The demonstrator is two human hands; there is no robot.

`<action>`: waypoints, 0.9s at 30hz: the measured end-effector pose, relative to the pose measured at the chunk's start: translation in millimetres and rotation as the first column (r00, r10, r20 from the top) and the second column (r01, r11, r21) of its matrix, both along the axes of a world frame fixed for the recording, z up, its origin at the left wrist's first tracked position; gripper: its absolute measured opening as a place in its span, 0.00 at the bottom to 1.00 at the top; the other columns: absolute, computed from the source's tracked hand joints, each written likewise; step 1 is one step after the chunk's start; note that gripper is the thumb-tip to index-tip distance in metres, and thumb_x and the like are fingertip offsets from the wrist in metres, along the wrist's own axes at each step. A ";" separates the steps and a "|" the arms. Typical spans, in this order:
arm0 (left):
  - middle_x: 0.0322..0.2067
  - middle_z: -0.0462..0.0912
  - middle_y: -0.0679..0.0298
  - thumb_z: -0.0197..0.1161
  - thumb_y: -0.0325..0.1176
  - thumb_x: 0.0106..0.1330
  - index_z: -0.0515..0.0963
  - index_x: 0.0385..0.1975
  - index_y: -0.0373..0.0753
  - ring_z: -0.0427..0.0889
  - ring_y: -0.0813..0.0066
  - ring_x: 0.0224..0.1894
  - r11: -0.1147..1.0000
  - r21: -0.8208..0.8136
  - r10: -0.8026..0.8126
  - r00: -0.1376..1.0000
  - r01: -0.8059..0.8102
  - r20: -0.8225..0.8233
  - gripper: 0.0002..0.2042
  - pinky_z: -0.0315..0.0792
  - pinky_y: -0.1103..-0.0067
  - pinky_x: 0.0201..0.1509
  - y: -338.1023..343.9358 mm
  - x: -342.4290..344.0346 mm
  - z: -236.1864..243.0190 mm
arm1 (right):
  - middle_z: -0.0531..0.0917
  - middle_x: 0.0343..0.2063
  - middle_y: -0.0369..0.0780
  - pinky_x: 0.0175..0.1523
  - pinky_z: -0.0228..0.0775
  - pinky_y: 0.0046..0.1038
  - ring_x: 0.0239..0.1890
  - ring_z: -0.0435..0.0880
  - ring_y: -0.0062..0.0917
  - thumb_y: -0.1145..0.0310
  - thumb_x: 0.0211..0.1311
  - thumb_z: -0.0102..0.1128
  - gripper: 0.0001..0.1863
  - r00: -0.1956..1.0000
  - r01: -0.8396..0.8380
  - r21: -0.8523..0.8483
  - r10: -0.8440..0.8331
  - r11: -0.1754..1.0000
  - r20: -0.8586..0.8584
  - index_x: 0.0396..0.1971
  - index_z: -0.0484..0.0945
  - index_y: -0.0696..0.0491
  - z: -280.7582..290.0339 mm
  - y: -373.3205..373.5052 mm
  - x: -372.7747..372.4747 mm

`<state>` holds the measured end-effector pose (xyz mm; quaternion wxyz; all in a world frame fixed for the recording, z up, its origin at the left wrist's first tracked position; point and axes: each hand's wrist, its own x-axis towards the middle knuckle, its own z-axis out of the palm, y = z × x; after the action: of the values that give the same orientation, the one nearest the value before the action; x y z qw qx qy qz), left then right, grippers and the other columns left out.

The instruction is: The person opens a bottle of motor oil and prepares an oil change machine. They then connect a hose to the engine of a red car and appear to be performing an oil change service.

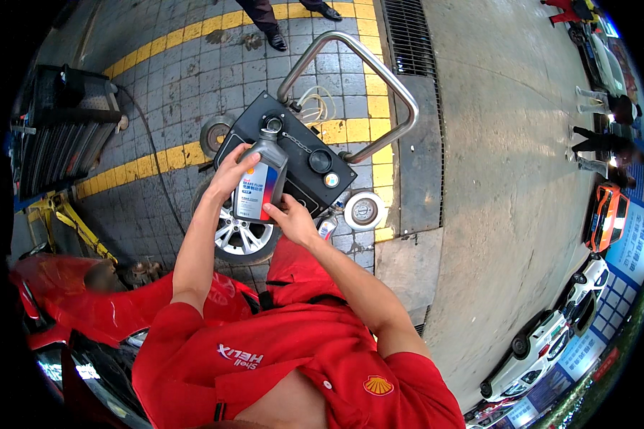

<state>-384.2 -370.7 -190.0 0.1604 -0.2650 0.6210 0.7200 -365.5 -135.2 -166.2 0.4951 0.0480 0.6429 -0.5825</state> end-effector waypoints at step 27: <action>0.41 0.84 0.67 0.68 0.45 0.76 0.78 0.52 0.39 0.81 0.80 0.40 0.991 0.110 0.083 0.996 -0.078 -0.043 0.17 0.75 0.80 0.44 11.9 -4.4 8.6 | 0.89 0.50 0.47 0.53 0.82 0.32 0.48 0.89 0.27 0.51 0.77 0.65 0.30 0.974 -0.047 0.034 0.054 0.998 -0.221 0.62 0.75 0.62 -25.1 7.1 5.1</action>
<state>-388.6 -358.8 -181.5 0.1303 -0.2636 0.5736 0.7646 -360.4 -128.1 -191.2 0.4342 -0.0264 0.7035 -0.5621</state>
